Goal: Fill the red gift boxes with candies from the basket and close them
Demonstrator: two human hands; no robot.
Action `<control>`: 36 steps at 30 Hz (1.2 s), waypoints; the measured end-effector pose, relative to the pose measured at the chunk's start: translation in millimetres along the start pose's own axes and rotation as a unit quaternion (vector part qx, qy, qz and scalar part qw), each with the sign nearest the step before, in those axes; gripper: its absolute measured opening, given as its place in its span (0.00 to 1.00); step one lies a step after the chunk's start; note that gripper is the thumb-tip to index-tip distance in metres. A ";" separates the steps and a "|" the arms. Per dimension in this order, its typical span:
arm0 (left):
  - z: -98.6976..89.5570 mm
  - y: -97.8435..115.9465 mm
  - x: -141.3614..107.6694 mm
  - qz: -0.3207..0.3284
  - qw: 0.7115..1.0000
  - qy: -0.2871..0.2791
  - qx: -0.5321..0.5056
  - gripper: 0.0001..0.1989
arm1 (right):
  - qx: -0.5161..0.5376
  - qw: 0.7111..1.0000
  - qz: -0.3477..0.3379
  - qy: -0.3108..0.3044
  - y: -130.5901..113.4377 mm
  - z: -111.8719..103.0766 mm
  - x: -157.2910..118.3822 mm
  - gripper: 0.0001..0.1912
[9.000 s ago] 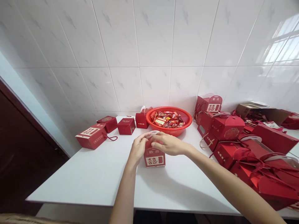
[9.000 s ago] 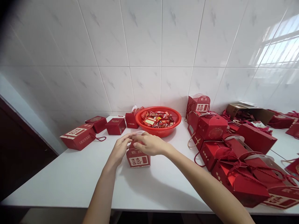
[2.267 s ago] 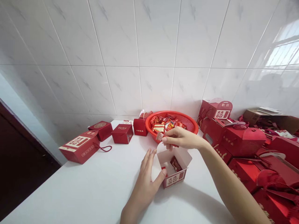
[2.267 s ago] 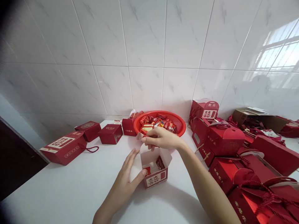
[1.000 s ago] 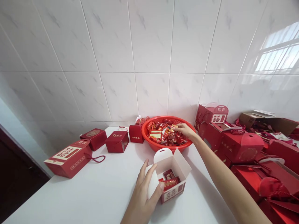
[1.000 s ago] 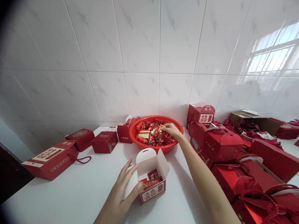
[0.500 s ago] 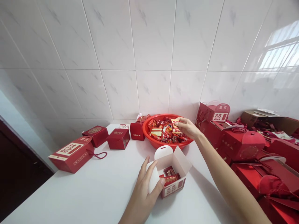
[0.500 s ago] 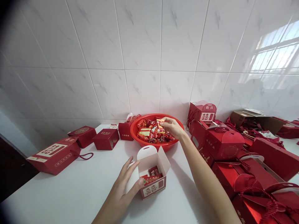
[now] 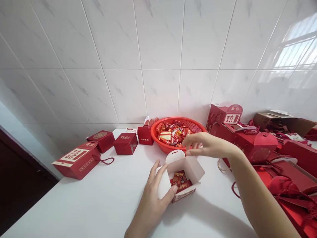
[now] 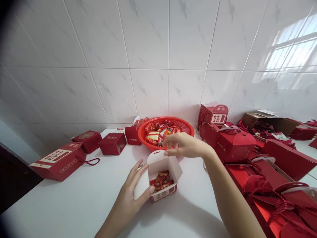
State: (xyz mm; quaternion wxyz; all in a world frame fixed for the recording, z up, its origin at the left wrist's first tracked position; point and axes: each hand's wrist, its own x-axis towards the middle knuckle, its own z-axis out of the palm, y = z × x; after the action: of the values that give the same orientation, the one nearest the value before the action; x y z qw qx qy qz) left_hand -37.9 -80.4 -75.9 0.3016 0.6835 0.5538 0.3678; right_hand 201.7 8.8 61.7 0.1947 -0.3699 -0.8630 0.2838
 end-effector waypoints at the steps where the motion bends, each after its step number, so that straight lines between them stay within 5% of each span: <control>1: 0.6 -0.3 -0.3 0.009 1.000 0.009 -0.003 0.29 | -0.024 0.999 0.027 0.010 -0.2 2.0 -7.5 0.10; 8: 2.6 4.9 2.2 0.039 0.995 0.083 -0.028 0.35 | -0.072 0.974 0.142 0.161 2.6 35.7 -50.0 0.15; 15: 7.7 11.5 -2.4 0.038 0.982 0.157 -0.093 0.41 | 0.079 0.977 0.060 0.188 8.3 85.7 -75.4 0.29; 22: 10.4 20.6 -8.8 0.118 0.984 0.047 -0.125 0.40 | 0.183 0.968 0.018 0.172 21.9 113.7 -86.7 0.40; 27: 12.0 30.6 -5.4 0.095 0.993 0.001 -0.062 0.22 | 0.186 0.958 0.027 0.216 22.9 120.3 -81.9 0.25; 36: 26.1 29.6 -2.9 0.060 0.988 0.118 -0.073 0.26 | 0.149 0.938 0.052 0.307 19.3 137.7 -66.4 0.18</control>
State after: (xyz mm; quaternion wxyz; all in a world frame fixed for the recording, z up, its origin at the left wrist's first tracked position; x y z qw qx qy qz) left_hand -0.6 -89.5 -66.4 0.2607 0.6431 0.5154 0.5028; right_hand 179.9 -77.6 -64.0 0.4882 -0.4501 -0.6887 0.2911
